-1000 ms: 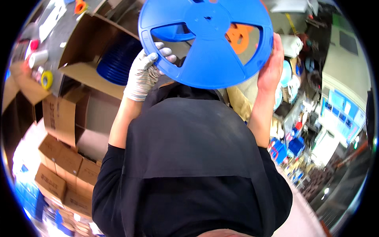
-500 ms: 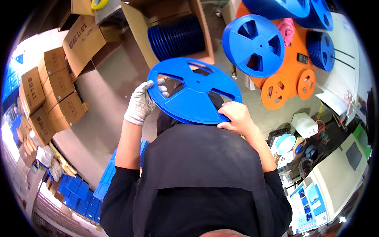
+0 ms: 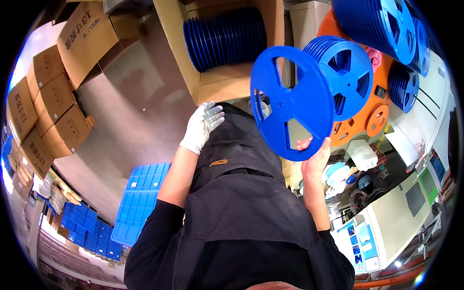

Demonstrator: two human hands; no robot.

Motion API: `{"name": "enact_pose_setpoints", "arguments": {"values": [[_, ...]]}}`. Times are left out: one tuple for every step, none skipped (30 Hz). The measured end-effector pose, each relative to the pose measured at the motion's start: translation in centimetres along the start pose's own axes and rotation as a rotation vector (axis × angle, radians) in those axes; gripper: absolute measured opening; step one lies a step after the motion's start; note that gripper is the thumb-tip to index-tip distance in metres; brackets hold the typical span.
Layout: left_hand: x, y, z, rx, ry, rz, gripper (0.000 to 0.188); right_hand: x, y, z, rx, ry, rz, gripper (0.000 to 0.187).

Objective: The person picks up blue plastic reels from a table, inspects them by turning them over, and stacks them into a cardboard box. The person repeats this process with multiple reels, arranging them neatly inside the box.

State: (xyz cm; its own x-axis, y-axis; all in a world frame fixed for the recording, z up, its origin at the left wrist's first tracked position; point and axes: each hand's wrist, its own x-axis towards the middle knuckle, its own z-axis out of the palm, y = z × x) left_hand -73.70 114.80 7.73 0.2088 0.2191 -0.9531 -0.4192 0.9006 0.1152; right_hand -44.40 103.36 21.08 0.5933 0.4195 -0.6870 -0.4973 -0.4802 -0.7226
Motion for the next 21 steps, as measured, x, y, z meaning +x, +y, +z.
{"name": "enact_pose_setpoints", "arguments": {"values": [[0.7, -0.1, -1.0, 0.000, 0.005, -0.017, 0.044, 0.7, -0.2, 0.4, 0.022, 0.044, -0.021, 0.058], [0.9, 0.2, -1.3, 0.000, -0.005, -0.027, 0.040, 1.4, -0.4, 0.6, 0.015, 0.033, -0.050, 0.058], [1.2, 0.4, -1.8, -0.010, 0.009, -0.038, 0.040, 2.0, -0.6, 0.9, 0.039, 0.037, -0.053, 0.059], [1.5, 0.5, -2.4, -0.020, 0.023, -0.050, 0.040, 2.6, -0.8, 1.3, 0.063, 0.040, -0.055, 0.059], [1.7, 0.8, -2.5, -0.026, 0.031, -0.061, 0.040, 3.1, -1.1, 1.7, 0.089, 0.046, -0.064, 0.060], [1.9, 1.2, -2.6, -0.021, 0.059, -0.068, 0.041, 3.4, -1.3, 2.1, 0.068, 0.060, -0.060, 0.060], [2.2, 1.6, -2.8, -0.008, 0.067, -0.058, 0.041, 3.7, -1.4, 2.3, 0.106, 0.063, -0.026, 0.061], [2.4, 2.0, -2.9, 0.004, 0.075, -0.045, 0.042, 3.9, -1.6, 2.5, 0.143, 0.064, 0.007, 0.061], [2.7, 2.3, -2.8, 0.015, 0.084, -0.032, 0.043, 4.1, -1.8, 2.6, 0.180, 0.065, 0.041, 0.062], [3.2, 2.5, -2.5, 0.078, 0.097, 0.001, 0.045, 4.4, -2.0, 3.0, 0.201, 0.068, 0.097, 0.063], [3.6, 3.2, -2.1, 0.121, 0.062, 0.023, 0.052, 4.4, -2.0, 3.0, 0.252, 0.074, 0.161, 0.062], [3.6, 3.9, -0.9, 0.150, 0.016, 0.073, 0.057, 4.7, -1.7, 2.9, 0.299, 0.075, 0.226, 0.061], [3.6, 4.7, 0.3, 0.180, -0.030, 0.122, 0.062, 5.1, -1.6, 2.9, 0.348, 0.077, 0.290, 0.060], [2.8, 5.9, 2.3, 0.178, -0.105, 0.194, 0.067, 5.3, -1.3, 3.3, 0.427, 0.043, 0.359, 0.058], [2.2, 6.6, 3.7, 0.171, -0.175, 0.266, 0.072, 5.2, -1.3, 4.6, 0.440, 0.068, 0.385, 0.049], [2.6, 6.8, 3.9, 0.142, -0.258, 0.381, 0.071, 5.7, -0.7, 4.7, 0.460, 0.010, 0.420, 0.052], [1.9, 7.6, 4.9, 0.064, -0.273, 0.387, 0.069, 6.2, 0.1, 4.6, 0.493, -0.040, 0.454, 0.055], [1.6, 8.1, 5.0, 0.003, -0.287, 0.385, 0.067, 6.6, 0.6, 5.0, 0.509, -0.080, 0.450, 0.055], [1.5, 8.5, 5.0, -0.059, -0.301, 0.382, 0.066, 7.0, 1.2, 5.2, 0.525, -0.122, 0.446, 0.055], [1.0, 8.8, 5.1, -0.083, -0.291, 0.408, 0.066, 7.5, 1.8, 5.2, 0.556, -0.168, 0.440, 0.056], [0.8, 8.9, 4.9, -0.070, -0.290, 0.421, 0.067, 7.8, 2.1, 5.3, 0.558, -0.208, 0.423, 0.050]]}}
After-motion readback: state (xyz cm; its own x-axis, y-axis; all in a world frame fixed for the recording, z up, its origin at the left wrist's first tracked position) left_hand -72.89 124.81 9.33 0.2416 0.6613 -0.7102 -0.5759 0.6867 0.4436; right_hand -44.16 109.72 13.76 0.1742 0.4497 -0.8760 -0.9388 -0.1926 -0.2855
